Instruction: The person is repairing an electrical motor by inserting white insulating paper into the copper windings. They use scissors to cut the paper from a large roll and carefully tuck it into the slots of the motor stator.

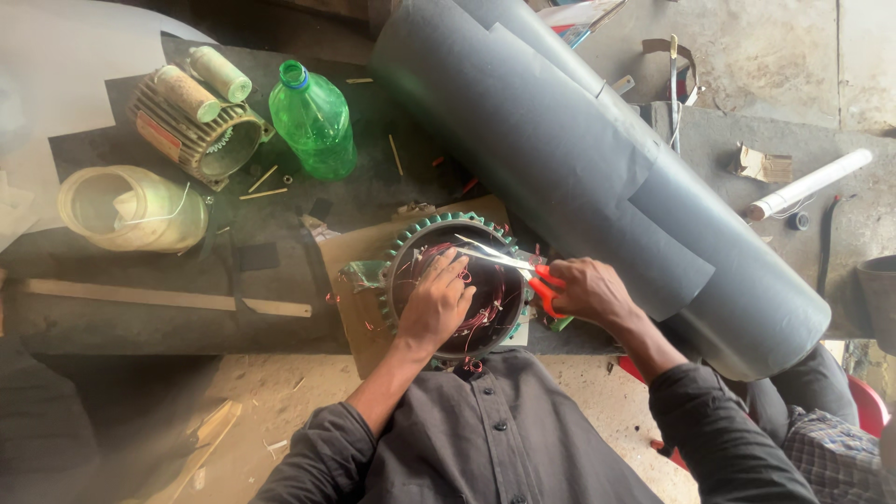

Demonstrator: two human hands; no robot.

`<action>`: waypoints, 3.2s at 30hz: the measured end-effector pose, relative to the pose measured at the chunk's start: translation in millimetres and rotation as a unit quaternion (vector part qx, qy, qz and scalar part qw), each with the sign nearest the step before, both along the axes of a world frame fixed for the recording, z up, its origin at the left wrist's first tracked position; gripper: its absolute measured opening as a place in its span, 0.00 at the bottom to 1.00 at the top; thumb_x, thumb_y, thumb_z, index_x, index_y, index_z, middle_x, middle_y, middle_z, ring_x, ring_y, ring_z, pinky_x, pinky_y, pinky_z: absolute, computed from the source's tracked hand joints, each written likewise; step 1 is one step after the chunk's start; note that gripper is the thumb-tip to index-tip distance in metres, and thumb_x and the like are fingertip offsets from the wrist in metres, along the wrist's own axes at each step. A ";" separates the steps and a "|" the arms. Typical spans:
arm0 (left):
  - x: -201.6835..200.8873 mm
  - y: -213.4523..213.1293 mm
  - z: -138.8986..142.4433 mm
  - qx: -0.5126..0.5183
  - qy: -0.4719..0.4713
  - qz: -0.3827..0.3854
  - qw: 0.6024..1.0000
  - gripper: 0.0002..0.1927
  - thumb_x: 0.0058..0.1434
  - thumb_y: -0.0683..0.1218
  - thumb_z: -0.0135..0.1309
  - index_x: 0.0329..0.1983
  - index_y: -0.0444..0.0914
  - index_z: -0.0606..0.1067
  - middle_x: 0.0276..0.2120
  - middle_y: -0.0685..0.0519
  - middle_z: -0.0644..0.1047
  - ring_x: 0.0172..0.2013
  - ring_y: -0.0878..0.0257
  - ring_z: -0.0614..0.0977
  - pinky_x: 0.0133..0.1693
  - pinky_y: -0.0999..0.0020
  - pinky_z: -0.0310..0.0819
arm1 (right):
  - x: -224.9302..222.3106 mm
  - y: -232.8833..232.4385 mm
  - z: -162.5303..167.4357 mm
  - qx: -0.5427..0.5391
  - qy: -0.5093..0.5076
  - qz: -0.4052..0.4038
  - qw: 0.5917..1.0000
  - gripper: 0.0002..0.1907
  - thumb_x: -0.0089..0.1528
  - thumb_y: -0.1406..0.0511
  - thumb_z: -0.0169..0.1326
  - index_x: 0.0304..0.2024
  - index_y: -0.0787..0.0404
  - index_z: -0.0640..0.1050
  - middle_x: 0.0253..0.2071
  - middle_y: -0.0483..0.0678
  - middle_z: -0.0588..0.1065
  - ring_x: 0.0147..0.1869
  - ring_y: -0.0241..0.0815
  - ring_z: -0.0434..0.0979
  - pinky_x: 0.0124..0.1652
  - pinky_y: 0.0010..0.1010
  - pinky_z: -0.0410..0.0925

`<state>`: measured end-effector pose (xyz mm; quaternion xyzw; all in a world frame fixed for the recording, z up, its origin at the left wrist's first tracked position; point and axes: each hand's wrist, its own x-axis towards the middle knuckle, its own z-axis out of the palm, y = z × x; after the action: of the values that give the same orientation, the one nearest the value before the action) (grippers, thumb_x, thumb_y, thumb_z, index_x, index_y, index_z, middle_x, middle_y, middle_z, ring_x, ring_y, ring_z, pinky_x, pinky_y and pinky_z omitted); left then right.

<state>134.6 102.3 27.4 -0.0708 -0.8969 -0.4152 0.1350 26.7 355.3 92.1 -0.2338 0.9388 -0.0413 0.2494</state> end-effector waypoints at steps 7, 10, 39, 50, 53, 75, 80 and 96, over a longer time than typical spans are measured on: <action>9.7 -1.2 2.2 -0.013 0.011 0.008 1.000 0.08 0.61 0.43 0.59 0.30 0.32 0.79 0.56 0.41 0.78 0.64 0.45 0.73 0.65 0.53 0.66 | -12.6 1.7 -2.0 0.010 -0.007 0.028 1.000 0.09 0.52 0.62 0.60 0.28 0.61 0.76 0.21 0.53 0.74 0.26 0.52 0.75 0.30 0.46 0.66; 12.6 -0.3 2.0 -0.020 -0.006 0.008 1.000 0.07 0.61 0.43 0.58 0.32 0.32 0.79 0.57 0.41 0.78 0.65 0.45 0.72 0.66 0.53 0.65 | -17.3 3.3 -1.6 -0.013 -0.009 0.035 0.999 0.08 0.52 0.63 0.60 0.28 0.61 0.77 0.21 0.52 0.75 0.26 0.51 0.75 0.30 0.46 0.67; 18.3 0.1 9.5 -0.066 -0.071 -0.030 0.995 0.11 0.59 0.45 0.60 0.40 0.32 0.78 0.64 0.41 0.72 0.70 0.44 0.65 0.69 0.46 0.55 | -71.6 -23.8 -0.5 0.023 -0.045 0.147 0.988 0.15 0.50 0.58 0.62 0.38 0.58 0.82 0.26 0.51 0.79 0.32 0.51 0.80 0.33 0.46 0.69; -18.1 33.9 38.7 -0.010 -0.192 -0.065 0.979 0.18 0.67 0.54 0.59 0.49 0.36 0.78 0.49 0.48 0.79 0.47 0.49 0.83 0.50 0.56 0.76 | -36.8 -41.2 32.0 0.066 -0.021 0.075 0.995 0.20 0.47 0.57 0.61 0.33 0.66 0.78 0.30 0.55 0.77 0.36 0.56 0.81 0.36 0.46 0.72; -24.4 58.1 31.2 -0.038 -0.206 -0.114 0.971 0.31 0.60 0.55 0.62 0.55 0.27 0.72 0.54 0.36 0.74 0.41 0.44 0.82 0.43 0.55 0.78 | -35.8 -43.3 40.5 0.095 -0.057 0.029 0.993 0.18 0.46 0.58 0.59 0.33 0.65 0.79 0.28 0.56 0.78 0.36 0.56 0.81 0.37 0.46 0.73; 10.4 28.6 28.9 -0.017 -0.150 -0.158 0.976 0.17 0.68 0.54 0.57 0.52 0.40 0.78 0.50 0.51 0.79 0.50 0.53 0.83 0.52 0.59 0.78 | -82.5 -47.5 21.4 0.103 -0.115 0.132 0.979 0.31 0.46 0.45 0.68 0.41 0.58 0.81 0.26 0.52 0.78 0.31 0.51 0.80 0.32 0.44 0.72; 30.4 2.2 20.9 -0.070 -0.117 0.024 0.990 0.31 0.64 0.57 0.56 0.65 0.36 0.69 0.66 0.46 0.68 0.67 0.51 0.68 0.64 0.53 0.63 | -102.0 -43.3 7.4 0.053 -0.134 0.191 0.971 0.31 0.46 0.41 0.69 0.35 0.59 0.81 0.23 0.51 0.78 0.28 0.49 0.79 0.30 0.43 0.69; 37.0 9.1 7.0 -0.174 -0.174 -0.045 0.968 0.41 0.63 0.59 0.54 0.75 0.40 0.56 0.75 0.52 0.53 0.72 0.48 0.52 0.68 0.47 0.42 | -102.6 -39.2 -5.5 -0.082 -0.012 0.245 0.966 0.25 0.46 0.60 0.68 0.46 0.59 0.79 0.34 0.48 0.78 0.35 0.49 0.79 0.34 0.41 0.72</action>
<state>171.6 111.4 34.4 -0.0600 -0.9609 -0.2644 -0.0566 -75.9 316.1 86.6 -0.4754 0.8434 -0.0585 0.2434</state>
